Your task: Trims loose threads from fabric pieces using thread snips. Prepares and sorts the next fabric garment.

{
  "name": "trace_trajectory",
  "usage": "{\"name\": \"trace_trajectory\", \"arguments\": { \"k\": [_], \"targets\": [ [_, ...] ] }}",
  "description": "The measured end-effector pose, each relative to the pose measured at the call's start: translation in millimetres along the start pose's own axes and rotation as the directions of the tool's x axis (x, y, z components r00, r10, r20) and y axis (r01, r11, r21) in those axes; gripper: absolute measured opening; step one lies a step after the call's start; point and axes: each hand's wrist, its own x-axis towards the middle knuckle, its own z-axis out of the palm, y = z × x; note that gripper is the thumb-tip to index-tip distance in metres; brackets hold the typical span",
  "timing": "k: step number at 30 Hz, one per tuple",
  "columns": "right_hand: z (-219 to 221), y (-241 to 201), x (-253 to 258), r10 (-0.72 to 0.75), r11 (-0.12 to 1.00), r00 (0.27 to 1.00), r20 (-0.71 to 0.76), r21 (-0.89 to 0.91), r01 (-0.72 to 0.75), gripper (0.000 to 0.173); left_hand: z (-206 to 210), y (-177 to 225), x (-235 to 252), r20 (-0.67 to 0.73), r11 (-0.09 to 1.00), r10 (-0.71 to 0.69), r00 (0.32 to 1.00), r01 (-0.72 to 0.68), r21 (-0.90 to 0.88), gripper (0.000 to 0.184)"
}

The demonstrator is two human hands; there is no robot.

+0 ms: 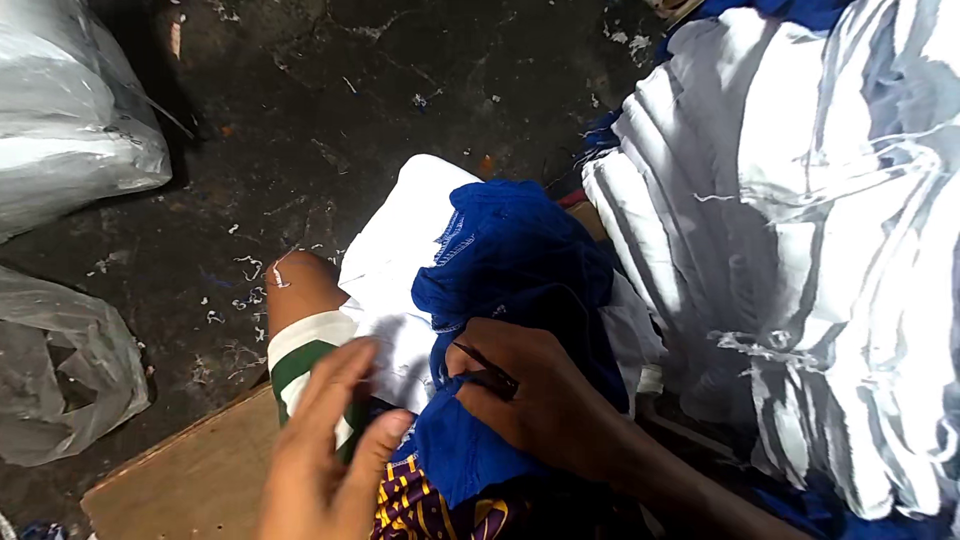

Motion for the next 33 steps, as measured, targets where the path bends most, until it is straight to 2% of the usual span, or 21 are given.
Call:
{"name": "trace_trajectory", "arguments": {
  "k": [3,7,10,15,18,22,24,27,30,33],
  "targets": [
    [2,2,-2,-0.065,0.995,0.997,-0.052,-0.078,0.061,0.005,39,2,3,-0.065,0.983,0.032,0.997,-0.043,-0.178,0.038],
    [4,5,-4,-0.16,0.974,0.984,-0.079,-0.174,0.144,0.005,52,8,10,-0.188,0.965,0.059,0.98,-0.105,-0.242,0.012],
    [3,5,-4,-0.174,0.972,0.977,-0.122,-0.182,0.151,0.006,43,10,12,-0.178,0.943,0.046,0.983,-0.102,-0.318,0.014],
    [5,6,-5,-0.164,0.976,0.976,-0.142,-0.168,0.14,0.007,39,10,8,-0.101,0.88,-0.03,0.994,-0.022,-0.475,0.019],
    [0,5,-6,-0.06,0.994,0.996,-0.064,-0.095,0.054,0.008,44,19,3,-0.092,0.81,-0.133,0.987,0.055,-0.584,0.017],
    [-28,1,-5,0.1,0.988,0.979,0.18,0.1,-0.119,0.045,42,23,1,-0.094,0.808,-0.119,0.988,0.042,-0.588,0.017],
    [-40,-1,-2,0.034,0.993,0.971,0.239,0.103,-0.06,0.054,38,22,1,-0.104,0.842,-0.073,0.992,0.006,-0.54,0.018],
    [-55,-7,5,-0.1,0.99,0.951,0.293,-0.066,0.124,0.047,34,20,1,-0.106,0.883,0.001,0.994,-0.051,-0.467,0.021],
    [-59,-13,11,-0.181,0.899,0.926,0.333,-0.325,0.292,0.044,34,20,-1,-0.113,0.888,0.023,0.993,-0.072,-0.454,0.022],
    [-57,-13,16,-0.245,0.818,0.893,0.377,-0.414,0.399,0.04,34,18,-1,-0.123,0.883,0.029,0.992,-0.083,-0.462,0.023]
  ]
}}
